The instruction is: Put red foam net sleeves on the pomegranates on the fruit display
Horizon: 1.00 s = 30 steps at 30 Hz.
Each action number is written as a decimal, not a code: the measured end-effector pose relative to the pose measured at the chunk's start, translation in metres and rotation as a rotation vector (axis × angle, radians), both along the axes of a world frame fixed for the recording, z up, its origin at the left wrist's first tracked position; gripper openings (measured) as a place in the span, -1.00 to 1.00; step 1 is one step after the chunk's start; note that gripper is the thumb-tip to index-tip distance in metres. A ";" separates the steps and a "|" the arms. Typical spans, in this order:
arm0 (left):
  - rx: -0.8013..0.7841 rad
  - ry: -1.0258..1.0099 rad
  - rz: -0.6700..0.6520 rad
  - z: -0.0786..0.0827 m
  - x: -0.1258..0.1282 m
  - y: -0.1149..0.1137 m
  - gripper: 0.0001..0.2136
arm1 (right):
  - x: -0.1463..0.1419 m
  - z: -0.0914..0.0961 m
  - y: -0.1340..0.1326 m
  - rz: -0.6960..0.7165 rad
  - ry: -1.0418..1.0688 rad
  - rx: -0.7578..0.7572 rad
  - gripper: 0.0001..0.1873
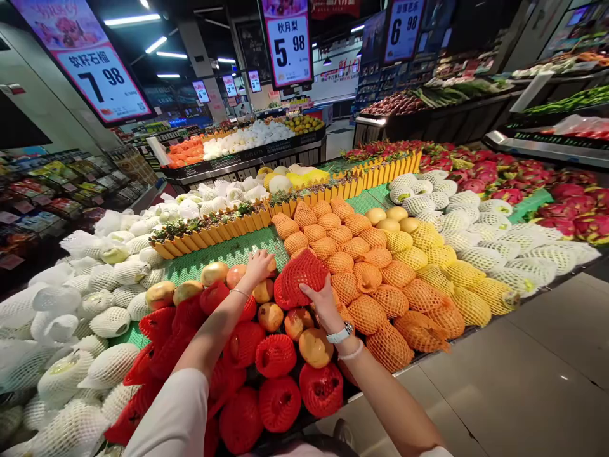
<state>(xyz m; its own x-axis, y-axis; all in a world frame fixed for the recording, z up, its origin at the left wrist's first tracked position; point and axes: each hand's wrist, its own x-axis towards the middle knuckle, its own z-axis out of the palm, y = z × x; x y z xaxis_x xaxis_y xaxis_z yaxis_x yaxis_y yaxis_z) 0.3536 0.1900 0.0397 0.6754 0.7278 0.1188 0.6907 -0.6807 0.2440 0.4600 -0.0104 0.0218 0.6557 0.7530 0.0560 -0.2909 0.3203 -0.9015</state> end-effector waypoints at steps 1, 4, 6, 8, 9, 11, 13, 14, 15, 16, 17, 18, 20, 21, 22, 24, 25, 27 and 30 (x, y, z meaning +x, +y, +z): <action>-0.007 0.010 0.013 -0.003 -0.003 0.006 -0.53 | 0.003 0.001 0.010 -0.012 -0.035 -0.011 -0.21; -0.020 -0.003 0.086 -0.008 -0.013 0.024 -0.50 | 0.009 0.005 0.049 -0.019 -0.145 -0.044 -0.18; -0.036 -0.027 0.153 -0.008 -0.017 0.036 -0.50 | 0.010 0.006 0.081 0.010 -0.249 -0.053 -0.19; -0.062 -0.048 0.233 -0.009 -0.019 0.046 -0.51 | 0.009 0.003 0.113 0.000 -0.464 -0.128 -0.18; -0.076 -0.057 0.277 -0.009 -0.019 0.051 -0.51 | 0.008 -0.001 0.127 -0.025 -0.586 -0.198 -0.16; -0.098 -0.079 0.363 -0.010 -0.018 0.057 -0.52 | 0.005 -0.009 0.147 -0.056 -0.731 -0.320 -0.11; -0.110 -0.104 0.418 -0.011 -0.017 0.060 -0.52 | 0.002 -0.019 0.157 -0.048 -0.800 -0.406 -0.08; -0.112 -0.118 0.428 -0.011 -0.017 0.060 -0.54 | 0.000 -0.023 0.158 -0.035 -0.847 -0.445 -0.08; -0.112 -0.131 0.428 -0.011 -0.016 0.060 -0.55 | -0.002 -0.026 0.158 -0.020 -0.900 -0.482 -0.09; -0.111 -0.144 0.421 -0.011 -0.016 0.059 -0.57 | -0.005 -0.028 0.156 -0.006 -0.955 -0.513 -0.11; -0.110 -0.157 0.412 -0.011 -0.015 0.058 -0.57 | -0.007 -0.029 0.155 0.006 -1.010 -0.540 -0.13; -0.110 -0.169 0.403 -0.010 -0.015 0.056 -0.57 | -0.009 -0.029 0.153 0.015 -1.061 -0.561 -0.14; -0.114 -0.193 0.388 -0.007 -0.016 0.052 -0.56 | -0.012 -0.027 0.149 0.036 -1.159 -0.576 -0.11; -0.118 -0.203 0.381 -0.005 -0.017 0.048 -0.55 | -0.013 -0.026 0.147 0.058 -1.218 -0.583 -0.08; -0.124 -0.212 0.374 -0.003 -0.019 0.042 -0.55 | -0.013 -0.024 0.143 0.088 -1.274 -0.594 -0.03; -0.137 -0.223 0.356 0.002 -0.022 0.026 -0.56 | -0.012 -0.023 0.133 0.167 -1.401 -0.672 0.06; -0.143 -0.226 0.349 0.005 -0.023 0.017 -0.57 | -0.010 -0.023 0.128 0.194 -1.418 -0.723 0.09; -0.151 -0.224 0.353 0.008 -0.025 -0.001 -0.61 | -0.004 -0.026 0.121 0.222 -1.429 -0.768 0.12; -0.105 -0.208 0.296 0.010 -0.041 -0.030 -0.62 | 0.006 -0.037 0.127 0.229 -1.378 -0.829 0.24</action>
